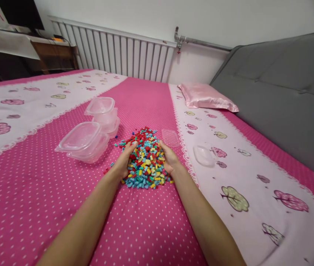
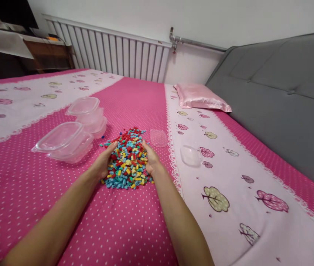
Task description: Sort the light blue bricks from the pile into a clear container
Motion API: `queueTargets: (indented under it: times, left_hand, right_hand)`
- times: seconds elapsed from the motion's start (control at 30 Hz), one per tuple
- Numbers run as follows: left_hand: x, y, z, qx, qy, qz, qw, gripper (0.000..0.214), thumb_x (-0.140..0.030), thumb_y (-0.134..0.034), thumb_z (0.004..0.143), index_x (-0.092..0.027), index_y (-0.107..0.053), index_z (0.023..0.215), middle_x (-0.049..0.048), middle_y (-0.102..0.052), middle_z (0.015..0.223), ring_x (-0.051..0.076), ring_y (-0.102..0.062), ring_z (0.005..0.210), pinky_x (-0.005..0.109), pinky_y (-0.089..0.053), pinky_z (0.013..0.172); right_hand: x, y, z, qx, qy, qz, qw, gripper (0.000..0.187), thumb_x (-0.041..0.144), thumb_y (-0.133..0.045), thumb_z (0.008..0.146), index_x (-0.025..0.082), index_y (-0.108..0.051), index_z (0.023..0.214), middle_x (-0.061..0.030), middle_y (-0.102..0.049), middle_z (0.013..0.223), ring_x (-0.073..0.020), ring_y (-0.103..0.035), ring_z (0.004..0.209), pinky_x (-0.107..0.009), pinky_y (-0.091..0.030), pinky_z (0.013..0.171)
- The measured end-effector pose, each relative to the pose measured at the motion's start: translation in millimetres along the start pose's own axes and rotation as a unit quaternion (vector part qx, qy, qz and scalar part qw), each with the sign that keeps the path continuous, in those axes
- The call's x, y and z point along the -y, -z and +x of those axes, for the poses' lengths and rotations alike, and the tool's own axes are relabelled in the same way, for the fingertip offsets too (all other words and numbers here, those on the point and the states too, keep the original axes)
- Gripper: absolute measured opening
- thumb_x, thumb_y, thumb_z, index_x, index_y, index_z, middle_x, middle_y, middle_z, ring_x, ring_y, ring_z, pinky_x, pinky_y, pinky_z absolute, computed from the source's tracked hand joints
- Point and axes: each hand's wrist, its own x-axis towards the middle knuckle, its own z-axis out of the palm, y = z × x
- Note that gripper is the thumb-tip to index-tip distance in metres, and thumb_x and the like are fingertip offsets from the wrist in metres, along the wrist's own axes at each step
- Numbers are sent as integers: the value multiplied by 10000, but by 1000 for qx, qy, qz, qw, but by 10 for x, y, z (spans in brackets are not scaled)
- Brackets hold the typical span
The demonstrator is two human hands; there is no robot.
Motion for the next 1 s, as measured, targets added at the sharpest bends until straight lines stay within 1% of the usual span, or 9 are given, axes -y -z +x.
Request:
queueTargets:
  times: [0.1, 0.27, 0.37, 0.47, 0.67, 0.77, 0.83, 0.93, 1.0]
  left_hand:
    - [0, -71, -12, 7, 43, -64, 997, 540, -566, -594, 789, -240, -579, 1219, 55, -699, 1115, 261, -638, 1070, 430, -506, 934]
    - [-23, -151, -53, 12, -4, -125, 992, 501, -465, -576, 834, -231, -546, 1276, 39, -635, 1253, 229, -566, 1187, 403, -438, 1037]
    - [-63, -177, -107, 30, -26, -115, 993, 494, -487, -565, 836, -230, -572, 1258, 33, -603, 1302, 240, -535, 1224, 408, -402, 1073]
    - [-98, -178, -150, 49, -46, -92, 994, 524, -521, -562, 827, -227, -580, 1260, 35, -584, 1328, 264, -493, 1265, 430, -366, 1098]
    - [-127, -112, -156, 91, -128, -32, 987, 530, -542, -507, 853, -203, -607, 1246, 30, -520, 1399, 251, -365, 1363, 400, -238, 1160]
    - [-131, -77, -152, 120, -165, -6, 979, 537, -561, -461, 869, -207, -619, 1240, 28, -496, 1420, 246, -323, 1388, 400, -182, 1173]
    - [-128, -61, -152, 133, -187, 2, 973, 520, -560, -442, 878, -220, -635, 1222, 26, -512, 1405, 241, -329, 1385, 396, -165, 1175]
    - [-122, -39, -147, 142, -207, 9, 968, 494, -547, -438, 884, -229, -656, 1192, 33, -555, 1363, 238, -369, 1363, 387, -187, 1165]
    - [-125, -17, -139, 130, -214, 26, 968, 490, -544, -445, 881, -225, -660, 1185, 42, -570, 1346, 243, -406, 1338, 387, -225, 1147]
  right_hand:
    - [-13, -33, 20, 1, 14, 11, 1000, 421, 490, -392, 922, 174, -647, 1034, -58, -746, 846, -226, -692, 929, -448, -515, 912]
    - [10, -117, 9, -11, 98, 0, 995, 414, 539, -475, 878, 193, -644, 1030, -45, -745, 910, -227, -673, 990, -434, -513, 932]
    - [23, -175, -23, -13, 164, -21, 986, 396, 541, -503, 872, 228, -627, 1081, -14, -735, 981, -201, -660, 1018, -409, -500, 959]
    - [31, -231, -73, -24, 193, -39, 980, 344, 483, -456, 916, 243, -620, 1102, 0, -712, 1065, -172, -625, 1085, -385, -465, 1002]
    - [64, -313, -185, 15, 243, -153, 958, 386, 479, -364, 951, 249, -657, 1054, 20, -650, 1203, -141, -496, 1250, -353, -299, 1126]
    - [111, -341, -257, 61, 252, -189, 947, 438, 554, -376, 924, 251, -660, 1065, 12, -619, 1259, -160, -470, 1276, -366, -247, 1149]
    - [162, -356, -320, 82, 246, -190, 947, 467, 598, -385, 902, 259, -657, 1072, 4, -599, 1289, -176, -478, 1271, -374, -257, 1143]
    - [263, -346, -421, 67, 217, -207, 952, 489, 629, -381, 885, 271, -649, 1082, -6, -601, 1283, -197, -519, 1226, -394, -334, 1089]
    - [339, -298, -473, 26, 198, -246, 948, 497, 632, -385, 880, 267, -637, 1105, -27, -604, 1273, -203, -563, 1161, -392, -392, 1028]
